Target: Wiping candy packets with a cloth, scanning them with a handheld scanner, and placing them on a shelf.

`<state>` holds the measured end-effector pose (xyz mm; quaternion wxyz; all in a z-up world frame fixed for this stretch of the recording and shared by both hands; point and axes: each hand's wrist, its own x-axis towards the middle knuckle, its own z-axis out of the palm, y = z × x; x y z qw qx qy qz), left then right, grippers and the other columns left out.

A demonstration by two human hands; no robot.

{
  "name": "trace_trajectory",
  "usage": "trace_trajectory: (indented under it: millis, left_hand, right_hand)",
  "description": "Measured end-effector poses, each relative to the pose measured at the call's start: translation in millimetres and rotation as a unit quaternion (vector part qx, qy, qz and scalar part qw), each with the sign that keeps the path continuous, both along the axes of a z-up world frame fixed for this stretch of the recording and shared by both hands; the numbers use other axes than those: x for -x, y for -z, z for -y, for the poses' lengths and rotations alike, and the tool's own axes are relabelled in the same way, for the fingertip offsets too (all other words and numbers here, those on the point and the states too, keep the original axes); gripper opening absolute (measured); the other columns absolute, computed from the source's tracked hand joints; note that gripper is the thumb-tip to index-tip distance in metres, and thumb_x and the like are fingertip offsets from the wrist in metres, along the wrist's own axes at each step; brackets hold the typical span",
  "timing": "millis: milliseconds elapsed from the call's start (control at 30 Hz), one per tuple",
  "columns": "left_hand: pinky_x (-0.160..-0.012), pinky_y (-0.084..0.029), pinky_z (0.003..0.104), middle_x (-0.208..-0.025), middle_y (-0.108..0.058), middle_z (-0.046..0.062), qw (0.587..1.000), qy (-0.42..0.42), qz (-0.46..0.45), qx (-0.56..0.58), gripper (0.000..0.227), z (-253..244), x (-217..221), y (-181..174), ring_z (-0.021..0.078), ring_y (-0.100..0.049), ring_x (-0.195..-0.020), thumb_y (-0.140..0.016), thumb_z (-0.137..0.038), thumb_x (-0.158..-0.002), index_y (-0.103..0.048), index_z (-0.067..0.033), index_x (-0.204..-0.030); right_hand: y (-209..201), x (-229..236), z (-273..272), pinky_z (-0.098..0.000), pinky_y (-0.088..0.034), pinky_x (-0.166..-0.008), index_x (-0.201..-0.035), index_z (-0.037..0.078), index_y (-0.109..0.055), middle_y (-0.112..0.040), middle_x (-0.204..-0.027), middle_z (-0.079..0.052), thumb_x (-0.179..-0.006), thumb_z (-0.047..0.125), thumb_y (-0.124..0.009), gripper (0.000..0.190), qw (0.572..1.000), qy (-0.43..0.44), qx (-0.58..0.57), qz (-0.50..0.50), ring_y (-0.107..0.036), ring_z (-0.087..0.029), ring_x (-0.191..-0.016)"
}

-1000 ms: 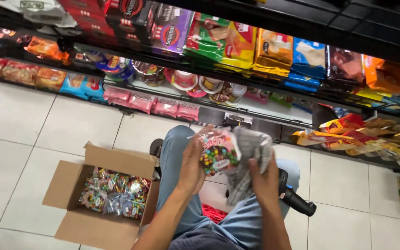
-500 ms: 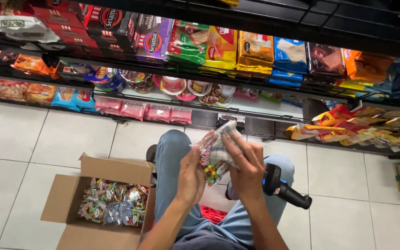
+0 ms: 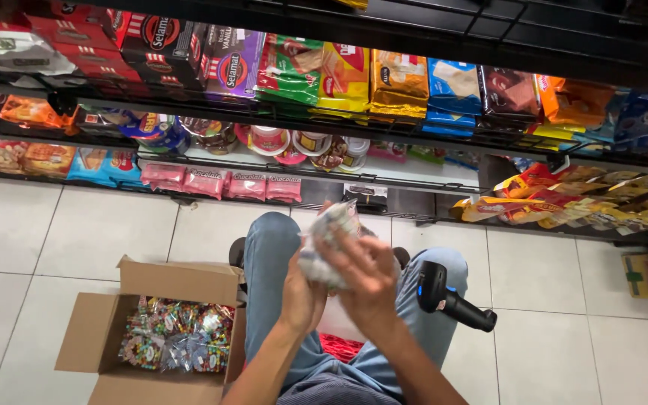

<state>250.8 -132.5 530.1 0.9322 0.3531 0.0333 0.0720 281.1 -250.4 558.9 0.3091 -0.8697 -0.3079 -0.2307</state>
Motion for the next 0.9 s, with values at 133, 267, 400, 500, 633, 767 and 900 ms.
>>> trace_trajectory:
  millis: [133,267,400,500,633,767,900]
  left_hand:
    - [-0.123,-0.033,0.040,-0.160,-0.044,0.013,0.996,0.018,-0.004,0.087,0.059,-3.6,1.7,-13.1,0.0246,-0.044,-0.146,-0.024,-0.036,-0.111,-0.030,-0.0052,-0.161]
    - [-0.124,-0.030,0.034,-0.167,-0.037,0.007,0.997,0.039,-0.006,0.061,0.062,3.5,6.9,10.3,0.0198,-0.038,-0.150,-0.024,-0.040,-0.111,-0.028,-0.0065,-0.163]
    - [-0.127,-0.017,0.054,-0.154,0.009,0.032,0.947,0.013,-0.227,0.227,0.069,5.4,3.9,36.2,0.0457,0.005,-0.145,-0.027,-0.044,-0.116,-0.011,0.0067,-0.159]
    - [-0.118,-0.038,0.038,-0.163,-0.033,0.007,0.990,0.034,-0.038,0.132,0.063,-9.0,-1.7,-31.0,0.0245,-0.043,-0.143,-0.025,-0.047,-0.105,-0.013,-0.0245,-0.163]
    - [-0.122,-0.032,0.037,-0.167,-0.032,0.007,0.993,0.028,-0.029,0.110,0.064,-5.0,2.1,-6.0,0.0213,-0.040,-0.148,-0.022,-0.046,-0.108,-0.017,-0.0191,-0.165]
    - [-0.126,-0.030,0.046,-0.167,-0.035,0.018,0.980,0.077,-0.069,0.170,0.063,7.6,6.2,70.4,0.0281,-0.039,-0.145,-0.027,-0.044,-0.120,-0.021,-0.0059,-0.169]
    - [-0.123,-0.033,0.042,-0.168,-0.032,0.010,0.979,0.069,-0.036,0.189,0.069,-16.4,-10.2,-23.2,0.0251,-0.043,-0.148,-0.026,-0.052,-0.107,-0.016,-0.0177,-0.167]
  right_hand:
    - [-9.5,-3.0,-0.8,-0.0462,-0.045,-0.097,-0.133,0.016,-0.070,-0.068,-0.138,-0.008,-0.074,0.014,-0.079,0.059,0.999,-0.021,0.050,-0.006,-0.059,-0.032,-0.114]
    - [-1.3,-12.9,0.2,-0.0500,-0.033,-0.122,-0.148,0.009,-0.057,-0.053,-0.155,-0.017,-0.085,0.008,-0.074,0.066,0.996,-0.036,-0.022,-0.085,-0.042,-0.043,-0.148]
    - [2.9,-0.4,-4.4,-0.0537,-0.028,-0.121,-0.140,0.008,-0.059,-0.058,-0.144,-0.015,-0.069,0.013,-0.078,0.073,0.990,-0.112,0.015,-0.086,-0.042,-0.043,-0.145]
    - [15.6,-5.1,3.9,-0.0525,-0.034,-0.122,-0.140,0.015,-0.065,-0.063,-0.145,-0.012,-0.068,0.016,-0.079,0.073,0.983,-0.160,0.049,-0.080,-0.051,-0.037,-0.142]
    - [3.8,-18.9,5.4,-0.0479,-0.037,-0.123,-0.145,0.014,-0.062,-0.060,-0.151,-0.011,-0.085,0.021,-0.069,0.061,0.995,-0.067,0.015,-0.074,-0.050,-0.038,-0.144]
    - [-15.1,-11.9,-9.5,-0.0526,-0.030,-0.122,-0.147,0.010,-0.056,-0.053,-0.152,-0.014,-0.086,0.045,-0.060,0.070,0.995,-0.096,0.027,-0.018,-0.044,-0.042,-0.143]
    - [2.7,-6.4,1.1,-0.0540,-0.031,-0.121,-0.143,0.014,-0.062,-0.058,-0.149,-0.008,-0.085,0.042,-0.066,0.065,0.985,-0.148,0.077,-0.041,-0.050,-0.036,-0.141]
